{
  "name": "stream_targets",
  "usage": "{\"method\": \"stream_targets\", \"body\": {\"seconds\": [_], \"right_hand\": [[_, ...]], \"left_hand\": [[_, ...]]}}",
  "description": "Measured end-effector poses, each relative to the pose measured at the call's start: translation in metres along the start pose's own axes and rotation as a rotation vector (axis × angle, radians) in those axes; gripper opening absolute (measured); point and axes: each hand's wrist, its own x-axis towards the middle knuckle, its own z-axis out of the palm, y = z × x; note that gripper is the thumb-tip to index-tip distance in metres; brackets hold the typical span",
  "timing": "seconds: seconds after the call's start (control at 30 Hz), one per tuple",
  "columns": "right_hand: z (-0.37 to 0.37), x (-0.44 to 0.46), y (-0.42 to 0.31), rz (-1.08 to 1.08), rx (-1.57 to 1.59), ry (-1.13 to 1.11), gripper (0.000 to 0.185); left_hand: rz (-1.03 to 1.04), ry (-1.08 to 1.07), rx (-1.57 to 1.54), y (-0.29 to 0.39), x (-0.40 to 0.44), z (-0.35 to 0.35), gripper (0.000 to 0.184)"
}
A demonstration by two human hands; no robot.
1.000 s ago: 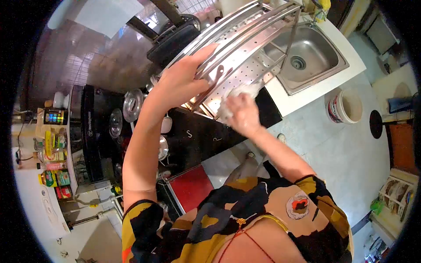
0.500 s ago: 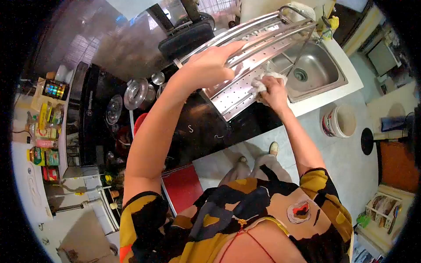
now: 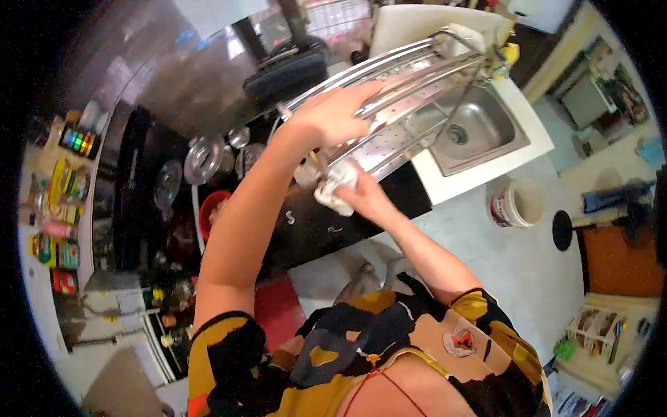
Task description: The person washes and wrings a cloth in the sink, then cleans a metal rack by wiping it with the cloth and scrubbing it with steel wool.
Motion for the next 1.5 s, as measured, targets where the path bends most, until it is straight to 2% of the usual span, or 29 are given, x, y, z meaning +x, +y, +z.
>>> {"method": "stream_targets", "body": {"seconds": [0.07, 0.13, 0.2, 0.27, 0.33, 0.4, 0.43, 0.47, 0.5, 0.53, 0.57, 0.6, 0.67, 0.73, 0.8, 0.87, 0.97, 1.07, 1.13, 1.27, 1.33, 1.4, 1.47, 1.5], "right_hand": [[0.000, -0.010, 0.013, -0.017, -0.480, 0.025, 0.051], [0.009, -0.017, 0.032, -0.145, -0.742, 0.130, 0.053], [0.021, -0.016, 0.022, -0.146, -0.909, 0.184, 0.050], [0.019, -0.014, 0.017, -0.164, -0.890, 0.154, 0.052], [0.004, -0.007, 0.025, -0.117, -0.842, 0.104, 0.051], [-0.023, 0.001, 0.042, 0.170, -0.024, 0.106, 0.043], [-0.041, -0.004, 0.033, 0.196, 0.070, 0.188, 0.039], [-0.060, -0.007, 0.039, 0.289, 0.170, 0.291, 0.037], [-0.077, -0.015, 0.023, 0.282, 0.343, 0.395, 0.034], [-0.104, -0.019, 0.026, 0.350, 0.299, 0.464, 0.039], [-0.121, -0.021, 0.019, 0.214, 0.358, 0.644, 0.038], [-0.143, -0.020, 0.010, 0.071, 0.401, 0.731, 0.037], [-0.191, -0.006, 0.002, -0.042, 0.459, 0.859, 0.041], [-0.218, 0.013, -0.040, -0.204, 0.439, 0.869, 0.042], [-0.242, 0.036, -0.054, -0.289, 0.299, 0.904, 0.040], [-0.256, 0.055, -0.056, -0.327, -0.022, 0.913, 0.040], [-0.256, 0.078, -0.026, -0.335, -0.187, 0.963, 0.047], [-0.236, 0.075, -0.005, -0.447, -0.645, 0.936, 0.048], [-0.225, 0.067, -0.008, -0.429, -0.576, 0.885, 0.047], [-0.204, 0.059, -0.023, -0.431, -0.727, 0.724, 0.044], [-0.171, 0.054, -0.038, -0.507, -0.899, 0.544, 0.045], [-0.129, 0.040, -0.063, -0.340, -0.874, 0.355, 0.043], [-0.093, 0.034, -0.048, -0.616, -0.898, 0.233, 0.038], [-0.080, 0.029, -0.059, -0.632, -0.905, 0.145, 0.039]], "left_hand": [[0.039, 0.091, 0.017, -0.004, -0.001, 0.001, 0.066], [0.049, 0.107, 0.035, -0.011, 0.001, 0.004, 0.067], [0.073, 0.101, -0.001, 0.001, -0.005, -0.005, 0.068], [-0.030, 0.017, -0.033, 0.008, -0.008, -0.012, 0.071], [0.031, 0.052, -0.049, -0.002, -0.008, -0.008, 0.073], [0.044, 0.044, -0.078, 0.000, -0.009, -0.011, 0.073], [-0.030, -0.035, -0.057, 0.005, -0.008, -0.014, 0.077], [-0.028, -0.030, -0.051, 0.007, -0.008, -0.014, 0.077], [-0.078, -0.058, -0.077, 0.007, -0.008, -0.015, 0.077], [-0.128, -0.087, -0.102, 0.007, -0.008, -0.016, 0.078], [-0.069, -0.011, -0.163, 0.009, -0.010, -0.014, 0.073], [-0.067, -0.012, -0.158, 0.006, -0.009, -0.011, 0.073], [0.001, 0.069, -0.064, -0.004, -0.007, -0.004, 0.071], [-0.034, 0.035, -0.070, 0.001, -0.008, -0.008, 0.070], [0.054, 0.066, -0.045, -0.006, -0.007, -0.004, 0.070], [0.070, 0.079, -0.048, -0.011, -0.009, -0.003, 0.071], [0.039, 0.076, -0.015, -0.005, -0.010, -0.007, 0.072], [-0.054, 0.038, -0.008, 0.002, -0.008, -0.008, 0.073], [-0.104, 0.018, -0.034, 0.005, -0.007, -0.008, 0.074], [-0.121, 0.021, -0.099, 0.022, -0.008, -0.013, 0.073], [-0.173, 0.004, -0.037, 0.032, -0.007, -0.017, 0.073], [-0.162, 0.019, -0.045, 0.017, -0.007, -0.011, 0.074], [-0.092, 0.037, -0.024, 0.012, -0.005, -0.010, 0.076], [-0.055, 0.044, 0.043, 0.009, -0.005, -0.010, 0.078]]}}
